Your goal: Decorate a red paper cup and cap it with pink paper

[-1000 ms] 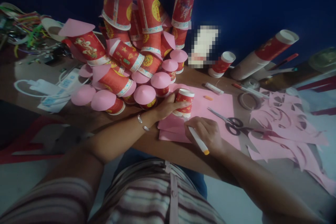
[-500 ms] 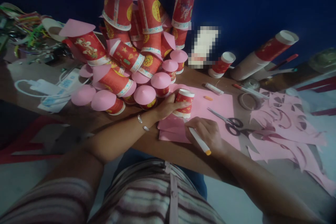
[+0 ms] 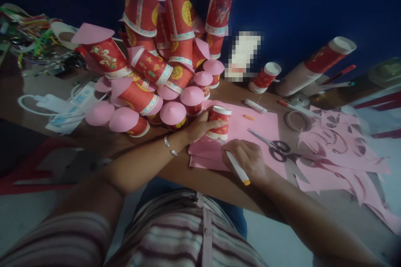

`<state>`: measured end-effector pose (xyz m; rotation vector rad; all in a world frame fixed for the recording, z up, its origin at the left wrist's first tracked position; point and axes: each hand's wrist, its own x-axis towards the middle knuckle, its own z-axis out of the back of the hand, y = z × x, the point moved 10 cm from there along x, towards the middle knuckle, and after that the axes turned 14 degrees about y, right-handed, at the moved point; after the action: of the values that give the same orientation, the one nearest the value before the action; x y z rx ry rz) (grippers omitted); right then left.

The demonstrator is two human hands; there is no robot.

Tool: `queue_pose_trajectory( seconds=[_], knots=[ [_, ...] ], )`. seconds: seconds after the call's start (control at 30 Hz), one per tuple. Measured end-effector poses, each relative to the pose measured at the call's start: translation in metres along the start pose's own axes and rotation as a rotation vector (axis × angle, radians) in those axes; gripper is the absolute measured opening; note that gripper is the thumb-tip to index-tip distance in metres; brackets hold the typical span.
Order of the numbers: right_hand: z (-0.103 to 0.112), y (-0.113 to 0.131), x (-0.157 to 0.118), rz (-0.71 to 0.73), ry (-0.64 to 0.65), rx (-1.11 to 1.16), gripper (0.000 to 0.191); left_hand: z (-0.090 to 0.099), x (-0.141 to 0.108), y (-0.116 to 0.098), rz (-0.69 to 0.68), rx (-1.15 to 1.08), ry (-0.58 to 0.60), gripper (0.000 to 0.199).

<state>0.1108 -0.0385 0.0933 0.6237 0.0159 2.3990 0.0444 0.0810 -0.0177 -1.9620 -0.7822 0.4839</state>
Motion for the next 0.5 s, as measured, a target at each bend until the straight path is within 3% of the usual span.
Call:
queue_pose_trajectory(
  seconds=[0.5],
  knots=[
    [0.0052, 0.0022, -0.0014, -0.02, -0.037, -0.033, 0.014, -0.0015, 0.0003, -0.0007, 0.001, 0.007, 0.011, 0.046]
  ],
)
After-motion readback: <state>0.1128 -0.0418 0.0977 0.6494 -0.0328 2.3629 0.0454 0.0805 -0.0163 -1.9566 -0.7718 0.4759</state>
